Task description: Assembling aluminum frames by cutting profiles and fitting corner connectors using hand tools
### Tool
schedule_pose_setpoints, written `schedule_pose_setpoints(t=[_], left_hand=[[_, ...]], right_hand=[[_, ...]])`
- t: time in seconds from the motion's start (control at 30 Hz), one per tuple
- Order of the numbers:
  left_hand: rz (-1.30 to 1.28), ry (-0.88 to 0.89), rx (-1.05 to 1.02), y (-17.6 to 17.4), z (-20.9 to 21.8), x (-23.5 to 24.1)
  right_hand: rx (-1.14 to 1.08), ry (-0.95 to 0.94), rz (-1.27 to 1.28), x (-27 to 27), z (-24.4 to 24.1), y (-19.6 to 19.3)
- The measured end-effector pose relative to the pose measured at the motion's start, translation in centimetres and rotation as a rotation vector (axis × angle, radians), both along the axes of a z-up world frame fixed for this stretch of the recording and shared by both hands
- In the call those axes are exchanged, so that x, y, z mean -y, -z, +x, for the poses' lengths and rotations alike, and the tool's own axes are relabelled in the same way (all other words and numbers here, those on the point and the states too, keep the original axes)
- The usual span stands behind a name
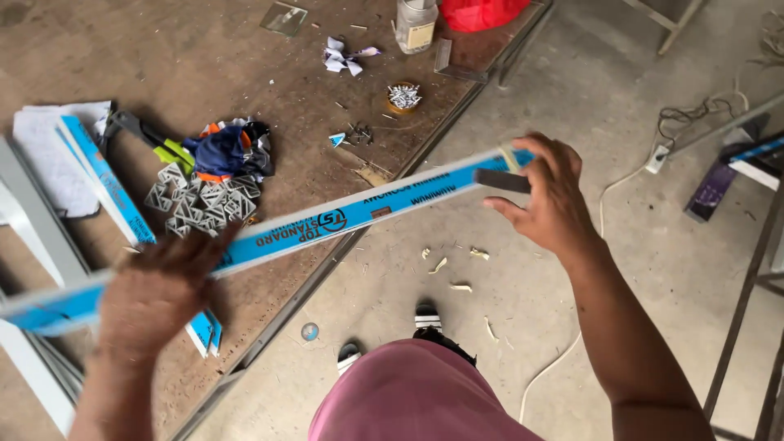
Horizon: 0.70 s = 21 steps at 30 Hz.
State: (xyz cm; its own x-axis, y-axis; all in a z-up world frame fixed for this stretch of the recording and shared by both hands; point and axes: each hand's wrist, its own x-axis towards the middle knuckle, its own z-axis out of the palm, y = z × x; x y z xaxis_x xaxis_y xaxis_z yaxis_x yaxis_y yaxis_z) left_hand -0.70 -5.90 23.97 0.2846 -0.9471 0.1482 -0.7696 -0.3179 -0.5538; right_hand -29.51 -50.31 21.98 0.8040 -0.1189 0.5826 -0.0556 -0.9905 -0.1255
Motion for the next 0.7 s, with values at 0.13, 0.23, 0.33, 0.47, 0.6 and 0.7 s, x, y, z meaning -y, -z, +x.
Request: schedule_pose_setpoints(t=[0.13,0.23,0.33,0.47,0.6,0.7], left_hand=[[-0.141,0.047,0.329,-6.6,1.8,-1.7],[-0.417,0.333,0.087,-1.0,14.1,-6.4],[-0.350,-0.474,0.300,2.3,21.5,-6.7],[-1.648,-0.580,-1.223,-8.0,-5.5,12.4],[-2.039,0.164,-1.306,-1.3,-8.5,21.9],[-2.044,0.286,-1.457,-0.3,-6.8,20.0]], right_hand=[[-0.196,-0.096,0.098,4.0,1.1,2.2],[-0.171,-0.105,0.284,2.0,2.3,4.2],[0.166,-0.099,0.510,-3.2,5.6,4.8],[0.421,-0.085,0.634,-10.1,11.4,5.7],[0.151,-0.476,1.036,-13.4,10.0,2.3],[0.157,-0.486,0.881,-10.0,10.2,1.5]])
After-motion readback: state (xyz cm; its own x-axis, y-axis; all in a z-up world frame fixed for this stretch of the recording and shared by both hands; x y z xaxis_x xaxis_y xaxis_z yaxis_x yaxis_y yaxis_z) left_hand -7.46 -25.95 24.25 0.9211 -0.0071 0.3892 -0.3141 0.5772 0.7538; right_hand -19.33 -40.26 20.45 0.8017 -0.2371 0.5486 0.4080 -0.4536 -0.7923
